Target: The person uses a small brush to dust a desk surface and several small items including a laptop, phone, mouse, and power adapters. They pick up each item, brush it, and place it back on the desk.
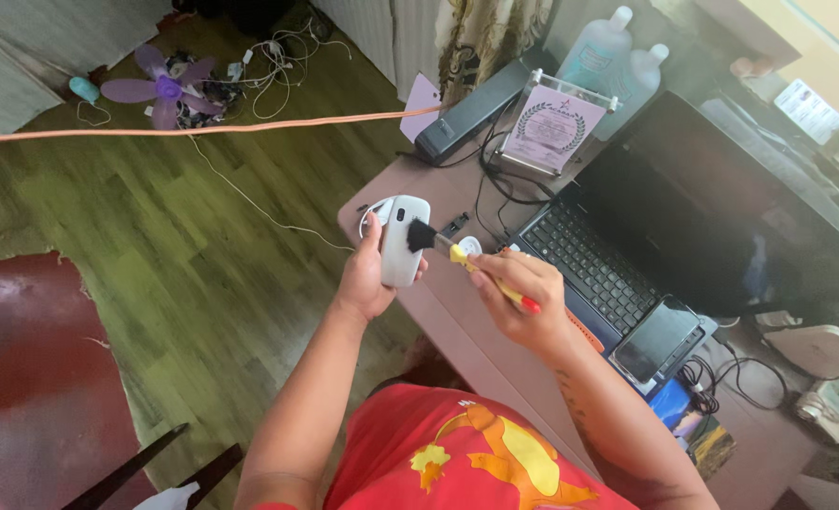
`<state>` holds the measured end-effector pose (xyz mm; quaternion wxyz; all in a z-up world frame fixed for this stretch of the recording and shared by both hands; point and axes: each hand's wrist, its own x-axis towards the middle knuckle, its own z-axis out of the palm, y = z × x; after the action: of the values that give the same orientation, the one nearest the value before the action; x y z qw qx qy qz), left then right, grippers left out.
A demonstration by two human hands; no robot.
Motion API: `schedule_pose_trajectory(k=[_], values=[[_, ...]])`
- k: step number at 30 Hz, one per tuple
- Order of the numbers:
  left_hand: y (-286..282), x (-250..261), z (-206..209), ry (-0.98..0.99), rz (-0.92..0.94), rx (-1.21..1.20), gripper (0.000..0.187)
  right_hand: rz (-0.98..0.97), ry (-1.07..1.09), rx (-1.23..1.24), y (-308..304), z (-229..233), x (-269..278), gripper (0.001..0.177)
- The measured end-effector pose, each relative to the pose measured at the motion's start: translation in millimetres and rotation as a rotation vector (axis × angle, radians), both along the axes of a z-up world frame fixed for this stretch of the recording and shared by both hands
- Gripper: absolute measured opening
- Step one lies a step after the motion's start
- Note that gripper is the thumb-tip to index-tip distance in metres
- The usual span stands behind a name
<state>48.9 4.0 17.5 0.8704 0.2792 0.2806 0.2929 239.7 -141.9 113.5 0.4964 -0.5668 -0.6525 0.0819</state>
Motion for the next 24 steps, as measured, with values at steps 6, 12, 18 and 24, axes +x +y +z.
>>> schedule_pose_trajectory(k=[6, 12, 18, 24], values=[[1.9, 1.8, 4.2, 0.008, 0.013, 0.023, 0.068, 0.230, -0.006, -0.143, -9.7, 7.1, -12.6, 0.020], [-1.5, 6.9, 9.4, 0.018, -0.030, 0.017, 0.066, -0.072, 0.058, -0.055, -2.4, 10.9, 2.5, 0.015], [-1.3, 18.2, 2.0, -0.028, -0.115, 0.029, 0.060, -0.169, 0.131, 0.019, -26.4, -10.6, 10.2, 0.008], [-6.2, 51.8, -9.6, -0.038, -0.194, 0.040, 0.052, -0.384, 0.676, -0.434, -40.1, -46.1, 11.2, 0.020]])
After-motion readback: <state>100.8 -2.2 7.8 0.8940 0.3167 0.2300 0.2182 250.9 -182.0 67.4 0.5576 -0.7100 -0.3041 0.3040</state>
